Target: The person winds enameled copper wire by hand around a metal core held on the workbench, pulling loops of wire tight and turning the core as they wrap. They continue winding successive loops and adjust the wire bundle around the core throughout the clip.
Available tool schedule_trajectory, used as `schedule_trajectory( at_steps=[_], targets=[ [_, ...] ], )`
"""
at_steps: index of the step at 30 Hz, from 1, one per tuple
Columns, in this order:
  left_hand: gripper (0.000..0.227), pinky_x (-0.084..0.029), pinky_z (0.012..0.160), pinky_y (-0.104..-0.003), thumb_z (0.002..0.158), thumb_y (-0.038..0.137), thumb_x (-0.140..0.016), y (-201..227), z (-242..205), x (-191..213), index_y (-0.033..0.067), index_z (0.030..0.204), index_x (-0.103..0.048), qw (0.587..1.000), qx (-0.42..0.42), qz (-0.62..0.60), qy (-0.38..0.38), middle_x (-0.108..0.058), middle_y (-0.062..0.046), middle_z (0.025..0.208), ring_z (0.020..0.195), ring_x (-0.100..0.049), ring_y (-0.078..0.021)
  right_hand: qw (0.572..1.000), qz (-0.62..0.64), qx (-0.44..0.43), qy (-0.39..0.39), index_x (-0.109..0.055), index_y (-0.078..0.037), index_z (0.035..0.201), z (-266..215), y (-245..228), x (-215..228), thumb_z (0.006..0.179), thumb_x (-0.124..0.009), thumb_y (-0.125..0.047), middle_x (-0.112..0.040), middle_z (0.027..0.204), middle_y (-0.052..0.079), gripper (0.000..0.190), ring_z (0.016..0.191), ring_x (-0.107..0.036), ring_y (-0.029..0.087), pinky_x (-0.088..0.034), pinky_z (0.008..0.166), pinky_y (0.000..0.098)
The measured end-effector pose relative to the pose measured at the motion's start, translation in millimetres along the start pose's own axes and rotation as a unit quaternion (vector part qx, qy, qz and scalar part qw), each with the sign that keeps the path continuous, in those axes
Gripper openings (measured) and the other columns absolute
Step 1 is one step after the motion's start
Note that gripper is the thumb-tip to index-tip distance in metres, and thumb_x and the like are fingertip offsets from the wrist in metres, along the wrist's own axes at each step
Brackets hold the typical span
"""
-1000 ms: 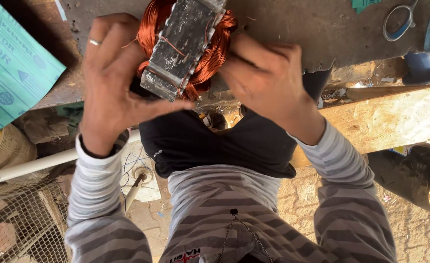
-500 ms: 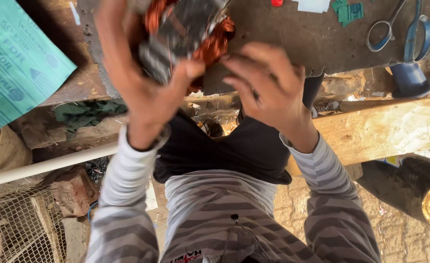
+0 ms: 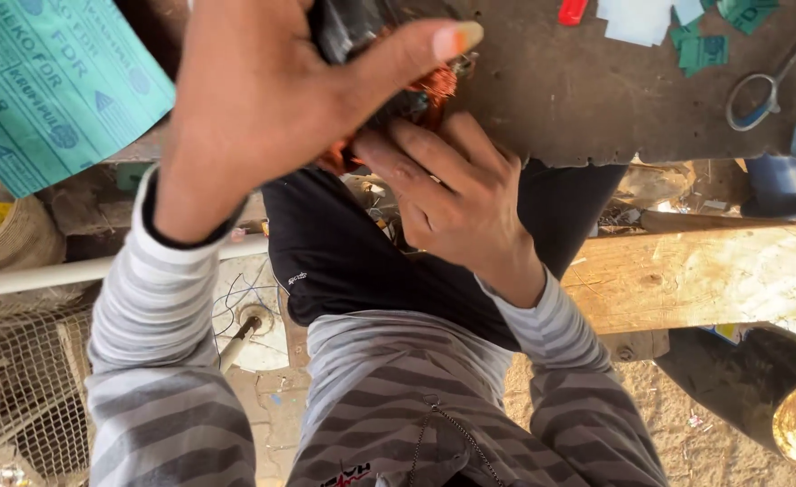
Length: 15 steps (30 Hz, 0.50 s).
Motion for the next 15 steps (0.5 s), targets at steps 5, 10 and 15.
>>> schedule_trajectory(
  at_steps=[5,10,15],
  targets=[
    [0.022,-0.053,0.071,-0.026,0.111,0.023,-0.074,6.0,6.1,3.6,0.0028,0.118,-0.070,0.999,0.029,-0.015,0.015,-0.071,-0.006,0.097,0.079,-0.069,-0.0143,0.998,0.021,-0.056,0.025,-0.068,-0.011,0.134,-8.6,-4.5,-8.2,0.098,-0.075,-0.004,-0.070,0.117,0.003,0.037,0.091,-0.064,0.020,-0.056,0.074,0.0324],
    [0.024,-0.063,0.076,-0.022,0.112,0.020,-0.076,9.0,3.9,0.3,-0.0008,0.119,-0.066,0.992,0.072,-0.099,-0.017,-0.076,-0.002,0.094,0.088,-0.080,-0.0071,0.994,0.073,-0.078,0.027,-0.064,-0.006,0.130,-7.9,-2.6,-13.7,0.098,-0.079,-0.010,-0.070,0.113,0.008,0.035,0.092,-0.067,0.025,-0.055,0.074,0.0363],
    [0.035,-0.058,0.077,-0.021,0.110,0.027,-0.076,5.7,-3.1,-1.4,-0.0031,0.123,-0.063,0.996,0.041,-0.083,0.017,-0.071,-0.007,0.100,0.086,-0.075,-0.0115,0.984,0.145,-0.104,0.001,-0.061,0.000,0.122,-1.2,-1.8,-8.9,0.089,-0.072,-0.012,-0.067,0.116,0.015,0.037,0.100,-0.067,0.037,-0.055,0.087,0.0453]
  ],
)
Point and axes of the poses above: each hand's wrist, its own z-axis towards the middle knuckle, its own x-axis out of the back of the hand, y = z × x, the point moved 5 cm from there along z, towards the middle knuckle
